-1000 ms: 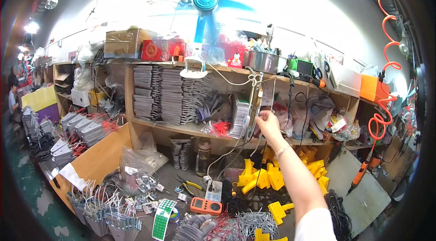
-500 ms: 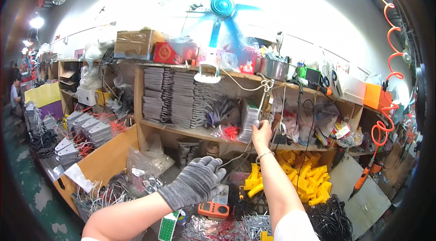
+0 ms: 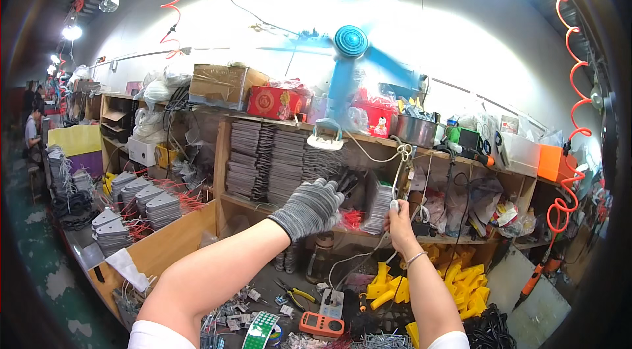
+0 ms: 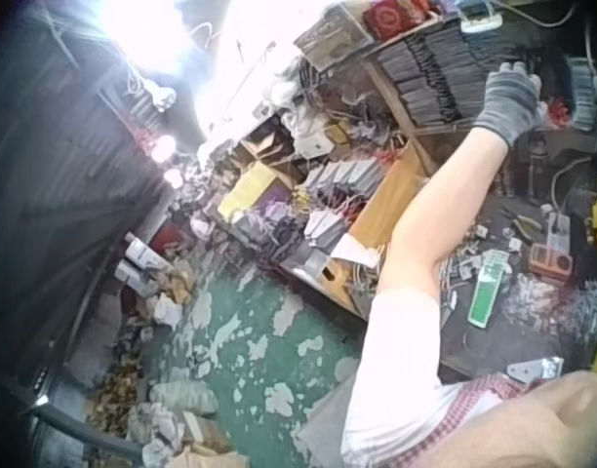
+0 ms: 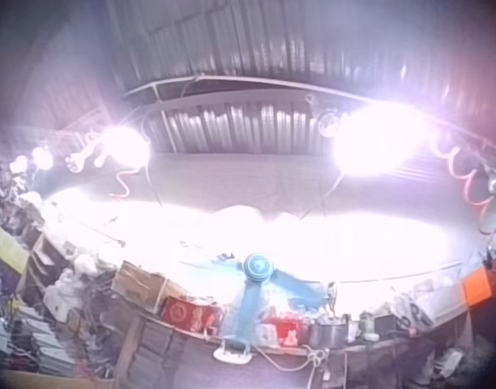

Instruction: The person assembles a yellow handheld device by connecting a wiring harness and circuit board to a yellow plastic housing, securing components with screws using an electric screwdriver, and soldering connections with a soldering iron.

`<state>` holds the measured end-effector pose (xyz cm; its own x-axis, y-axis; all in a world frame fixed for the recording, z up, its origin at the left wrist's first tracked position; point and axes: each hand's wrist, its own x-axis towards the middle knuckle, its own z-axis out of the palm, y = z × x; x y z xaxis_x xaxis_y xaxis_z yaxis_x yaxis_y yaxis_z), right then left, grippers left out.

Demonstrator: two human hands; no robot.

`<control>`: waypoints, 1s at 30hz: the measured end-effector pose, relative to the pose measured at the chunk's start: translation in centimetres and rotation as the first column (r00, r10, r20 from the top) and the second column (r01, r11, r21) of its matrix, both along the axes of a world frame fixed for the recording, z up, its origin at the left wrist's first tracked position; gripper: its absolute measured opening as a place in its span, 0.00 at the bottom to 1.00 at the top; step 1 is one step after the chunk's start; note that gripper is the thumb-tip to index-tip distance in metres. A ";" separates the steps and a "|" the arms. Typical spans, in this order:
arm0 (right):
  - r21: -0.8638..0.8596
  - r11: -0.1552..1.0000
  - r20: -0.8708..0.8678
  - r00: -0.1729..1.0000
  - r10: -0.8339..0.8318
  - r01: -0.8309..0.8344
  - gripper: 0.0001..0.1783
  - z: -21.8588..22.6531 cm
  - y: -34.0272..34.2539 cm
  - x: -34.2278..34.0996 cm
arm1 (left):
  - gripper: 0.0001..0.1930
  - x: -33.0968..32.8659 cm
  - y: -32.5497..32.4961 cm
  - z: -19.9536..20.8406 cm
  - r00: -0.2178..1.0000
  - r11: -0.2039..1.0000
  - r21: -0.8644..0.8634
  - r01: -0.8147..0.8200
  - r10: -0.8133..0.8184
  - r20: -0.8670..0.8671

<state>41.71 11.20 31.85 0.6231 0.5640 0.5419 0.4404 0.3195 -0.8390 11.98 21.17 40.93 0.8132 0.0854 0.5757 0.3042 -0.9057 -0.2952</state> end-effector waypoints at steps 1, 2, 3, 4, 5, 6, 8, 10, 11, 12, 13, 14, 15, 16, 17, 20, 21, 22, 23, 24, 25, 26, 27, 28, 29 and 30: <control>0.005 1.000 0.002 1.000 -0.004 0.004 0.13 0.5 -0.4 0.6 | 0.21 -0.1 0.3 0.3 1.000 1.000 0.011 0.003 -0.003 0.001; -0.088 0.975 0.294 0.940 -0.171 0.205 0.16 1.3 -1.0 0.8 | 0.21 -0.4 0.7 0.6 1.000 1.000 0.013 0.000 0.000 0.005; -0.114 0.902 0.569 0.771 -0.285 0.417 0.18 2.1 -1.7 1.0 | 0.22 -0.5 1.1 0.9 1.000 0.999 -0.048 -0.011 0.012 0.010; -0.075 0.790 0.792 0.518 -0.324 0.608 0.21 2.9 -2.6 0.3 | 0.22 -0.8 1.5 0.8 1.000 0.993 -0.113 -0.023 0.024 0.011; -0.108 0.838 0.735 0.611 -0.295 0.535 0.16 6.0 -3.0 -3.2 | 0.24 -1.5 2.4 0.3 0.997 0.990 -0.131 -0.054 0.062 0.055; 0.057 0.897 0.741 0.583 -0.332 0.439 0.15 7.5 -3.6 -4.1 | 0.24 -1.0 3.2 0.1 0.997 0.990 -0.132 -0.042 0.050 0.055; 0.176 0.938 0.759 0.565 -0.323 0.299 0.14 11.2 -4.5 -8.0 | 0.26 -0.5 4.5 -0.8 0.984 0.990 -0.115 -0.079 0.096 0.148; 0.309 0.925 0.835 0.403 -0.374 0.219 0.15 14.0 -5.0 -10.4 | 0.28 -0.5 3.8 -0.1 0.985 0.984 -0.152 -0.094 0.114 0.126; 0.350 0.916 0.863 0.313 -0.397 0.196 0.16 15.2 -5.0 -11.2 | 0.29 -0.2 4.0 0.1 0.981 0.990 -0.078 -0.118 0.128 0.147; 0.389 0.901 0.879 0.216 -0.425 0.192 0.17 16.5 -4.9 -12.2 | 0.30 0.0 4.2 0.3 0.975 0.989 -0.005 -0.145 0.144 0.168; 0.419 0.890 0.880 0.159 -0.447 0.180 0.17 17.7 -4.8 -13.1 | 0.30 0.0 4.3 0.4 0.970 0.991 -0.006 -0.134 0.133 0.204; 0.452 0.875 0.876 0.099 -0.472 0.171 0.17 18.9 -4.7 -13.8 | 0.30 0.3 4.7 0.5 0.970 0.991 -0.007 -0.131 0.129 0.204; 0.452 0.875 0.876 0.097 -0.472 0.172 0.17 19.9 -4.6 -14.3 | 0.30 0.6 5.0 0.6 0.962 0.991 0.028 -0.128 0.117 0.246; 0.469 0.864 0.870 0.072 -0.488 0.184 0.19 20.8 -4.5 -14.8 | 0.30 0.8 5.1 0.8 0.952 0.990 0.065 -0.124 0.100 0.288; 0.486 0.852 0.863 0.047 -0.503 0.194 0.20 21.6 -4.4 -15.1 | 0.31 0.9 5.1 0.8 0.944 0.991 0.075 -0.113 0.083 0.320; 0.498 0.840 0.860 0.006 -0.511 0.217 0.23 23.1 -3.2 -15.4 | 0.31 0.8 5.5 0.9 0.924 0.968 0.218 -0.124 0.033 0.380; 0.491 0.833 0.863 -0.013 -0.505 0.255 0.27 23.6 -2.8 -15.4 | 0.33 0.9 5.8 1.1 0.939 0.981 0.178 -0.081 0.015 0.342; 0.492 0.832 0.863 -0.015 -0.506 0.256 0.27 24.0 -2.4 -15.5 | 0.33 1.0 5.9 1.0 0.939 0.981 0.179 -0.079 0.014 0.344; 0.464 0.849 0.879 -0.012 -0.477 0.254 0.28 24.4 -1.9 -15.5 | 0.33 1.2 6.1 1.0 0.934 0.973 0.204 -0.111 0.032 0.355; 0.434 0.865 0.895 -0.008 -0.447 0.252 0.30 24.9 -1.4 -15.5 | 0.33 1.4 6.3 0.9 0.929 0.963 0.227 -0.142 0.050 0.366; 0.411 0.866 0.903 0.006 -0.431 0.285 0.31 25.3 -0.8 -15.7 | 0.33 1.5 6.5 0.9 0.929 0.964 0.227 -0.142 0.051 0.366; 0.412 0.864 0.902 0.004 -0.432 0.290 0.31 25.5 0.0 -15.4 | 0.34 1.9 6.6 1.1 0.927 0.965 0.215 -0.146 0.058 0.371; 0.433 0.852 0.891 0.004 -0.455 0.294 0.31 25.7 0.8 -14.8 | 0.34 2.3 6.7 1.2 0.924 0.967 0.204 -0.150 0.064 0.376; 0.454 0.842 0.879 0.005 -0.476 0.291 0.32 26.0 1.5 -15.0 | 0.34 2.3 6.7 1.3 0.923 0.967 0.203 -0.152 0.066 0.378; 0.449 0.843 0.884 -0.009 -0.468 0.295 0.33 26.2 1.8 -15.0 | 0.34 2.4 6.8 1.3 0.923 0.969 0.193 -0.156 0.073 0.378; 0.449 0.844 0.884 -0.010 -0.466 0.294 0.33 26.5 2.1 -15.0 | 0.33 2.5 6.7 1.4 0.922 0.971 0.181 -0.159 0.080 0.378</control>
<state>26.67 13.29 58.35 -0.3582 0.3289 0.8738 0.8913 -0.1581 0.4249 14.53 27.92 42.34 0.5336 0.0172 0.8456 0.5283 -0.7875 -0.3173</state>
